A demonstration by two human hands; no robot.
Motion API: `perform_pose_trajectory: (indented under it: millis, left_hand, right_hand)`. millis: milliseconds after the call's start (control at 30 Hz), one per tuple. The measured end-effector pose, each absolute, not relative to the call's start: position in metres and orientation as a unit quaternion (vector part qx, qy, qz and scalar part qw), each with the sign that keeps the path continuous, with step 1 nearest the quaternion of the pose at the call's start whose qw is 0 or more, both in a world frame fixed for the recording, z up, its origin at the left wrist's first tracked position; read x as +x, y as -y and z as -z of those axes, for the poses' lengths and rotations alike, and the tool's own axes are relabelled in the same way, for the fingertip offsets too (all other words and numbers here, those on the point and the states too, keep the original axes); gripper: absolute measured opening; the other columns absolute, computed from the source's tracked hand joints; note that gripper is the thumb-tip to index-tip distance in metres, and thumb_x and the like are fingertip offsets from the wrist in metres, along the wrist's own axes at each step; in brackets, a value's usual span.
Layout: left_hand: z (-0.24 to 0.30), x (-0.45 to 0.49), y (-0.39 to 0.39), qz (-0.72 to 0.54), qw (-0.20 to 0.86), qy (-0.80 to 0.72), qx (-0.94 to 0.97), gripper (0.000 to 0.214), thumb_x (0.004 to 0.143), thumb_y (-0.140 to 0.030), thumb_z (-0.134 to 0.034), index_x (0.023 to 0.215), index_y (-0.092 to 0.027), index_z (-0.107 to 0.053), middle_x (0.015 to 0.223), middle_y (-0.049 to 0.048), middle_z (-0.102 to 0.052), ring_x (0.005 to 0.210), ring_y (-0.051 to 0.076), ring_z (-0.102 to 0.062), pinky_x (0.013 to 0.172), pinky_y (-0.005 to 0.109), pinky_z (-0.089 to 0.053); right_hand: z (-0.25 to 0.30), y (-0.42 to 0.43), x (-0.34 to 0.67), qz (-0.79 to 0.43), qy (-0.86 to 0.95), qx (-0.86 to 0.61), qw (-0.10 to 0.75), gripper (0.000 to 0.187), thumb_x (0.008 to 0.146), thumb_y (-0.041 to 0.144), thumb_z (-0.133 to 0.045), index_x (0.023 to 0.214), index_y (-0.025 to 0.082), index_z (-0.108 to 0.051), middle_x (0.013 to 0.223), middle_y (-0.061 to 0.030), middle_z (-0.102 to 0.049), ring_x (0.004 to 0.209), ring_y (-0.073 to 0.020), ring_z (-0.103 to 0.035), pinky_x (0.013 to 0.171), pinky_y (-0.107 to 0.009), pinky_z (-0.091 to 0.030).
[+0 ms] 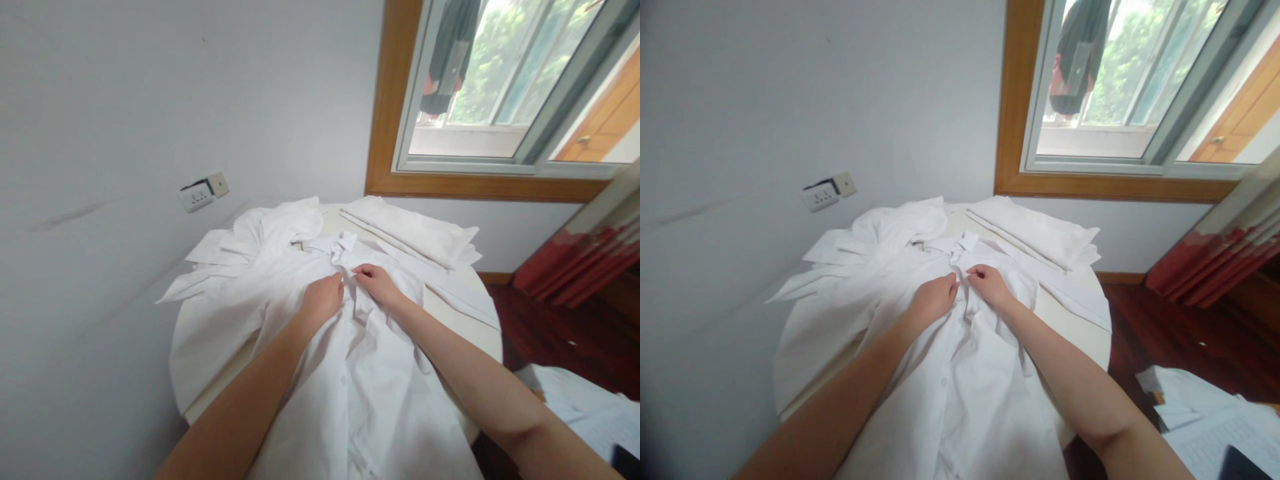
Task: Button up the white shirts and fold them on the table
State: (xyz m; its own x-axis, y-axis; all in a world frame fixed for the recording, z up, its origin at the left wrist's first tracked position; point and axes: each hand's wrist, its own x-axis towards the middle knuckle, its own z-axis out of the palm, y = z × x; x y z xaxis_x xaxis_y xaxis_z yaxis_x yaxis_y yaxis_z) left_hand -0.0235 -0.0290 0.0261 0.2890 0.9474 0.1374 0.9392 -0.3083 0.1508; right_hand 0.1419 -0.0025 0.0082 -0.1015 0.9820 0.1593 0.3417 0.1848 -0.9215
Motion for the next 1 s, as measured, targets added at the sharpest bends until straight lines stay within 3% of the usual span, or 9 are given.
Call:
perform_pose_trajectory:
  millis: [133, 333, 433, 800, 1000]
  left_hand:
    - [-0.028, -0.026, 0.023, -0.165, 0.068, -0.588, 0.789, 0.026, 0.091, -0.033, -0.039, 0.090, -0.020, -0.062, 0.079, 0.0075, -0.068, 0.075, 0.019, -0.064, 0.066, 0.028, -0.040]
    - [-0.023, -0.033, 0.011, -0.261, 0.403, -0.550, 0.683, 0.017, 0.084, -0.029, -0.047, 0.077, -0.017, -0.058, 0.067, -0.0002, -0.065, 0.041, 0.007, -0.046, 0.046, 0.021, -0.035]
    - [-0.021, -0.039, 0.007, -0.268, 0.494, -0.511, 0.650, 0.022, 0.081, -0.036, -0.050, 0.075, -0.016, -0.057, 0.068, 0.0003, -0.065, 0.041, 0.005, -0.045, 0.043, 0.020, -0.034]
    - [-0.024, -0.046, 0.004, -0.254, 0.552, -0.492, 0.624, 0.029, 0.075, -0.042, -0.058, 0.081, -0.014, -0.059, 0.084, 0.0056, -0.068, 0.054, 0.006, -0.049, 0.048, 0.019, -0.035]
    - [-0.022, -0.046, 0.004, -0.252, 0.546, -0.478, 0.640, 0.026, 0.074, -0.040, -0.057, 0.081, -0.014, -0.059, 0.078, 0.0026, -0.064, 0.054, 0.006, -0.048, 0.048, 0.019, -0.035]
  right_hand:
    - [-0.011, 0.008, 0.138, -0.415, 0.614, -0.502, 0.447, 0.027, 0.070, 0.030, -0.053, 0.087, 0.017, -0.069, 0.072, -0.0006, -0.065, 0.064, -0.0135, -0.053, 0.058, -0.023, -0.039]
    - [-0.006, 0.012, 0.130, -0.500, 0.562, -0.498, 0.431, 0.030, 0.067, 0.033, -0.057, 0.088, 0.015, -0.068, 0.054, 0.0047, -0.053, 0.047, -0.0087, -0.039, 0.046, -0.021, -0.028]
    - [-0.005, 0.010, 0.130, -0.516, 0.553, -0.494, 0.430, 0.029, 0.067, 0.034, -0.058, 0.087, 0.014, -0.067, 0.050, 0.0063, -0.049, 0.044, -0.0080, -0.036, 0.043, -0.020, -0.024]
    - [-0.007, 0.011, 0.132, -0.529, 0.555, -0.481, 0.425, 0.027, 0.068, 0.030, -0.058, 0.087, 0.015, -0.068, 0.047, 0.0066, -0.048, 0.042, -0.0075, -0.037, 0.041, -0.020, -0.026]
    - [-0.007, 0.011, 0.133, -0.533, 0.551, -0.468, 0.439, 0.027, 0.068, 0.031, -0.058, 0.087, 0.015, -0.068, 0.049, 0.0067, -0.048, 0.041, -0.0068, -0.036, 0.039, -0.020, -0.025]
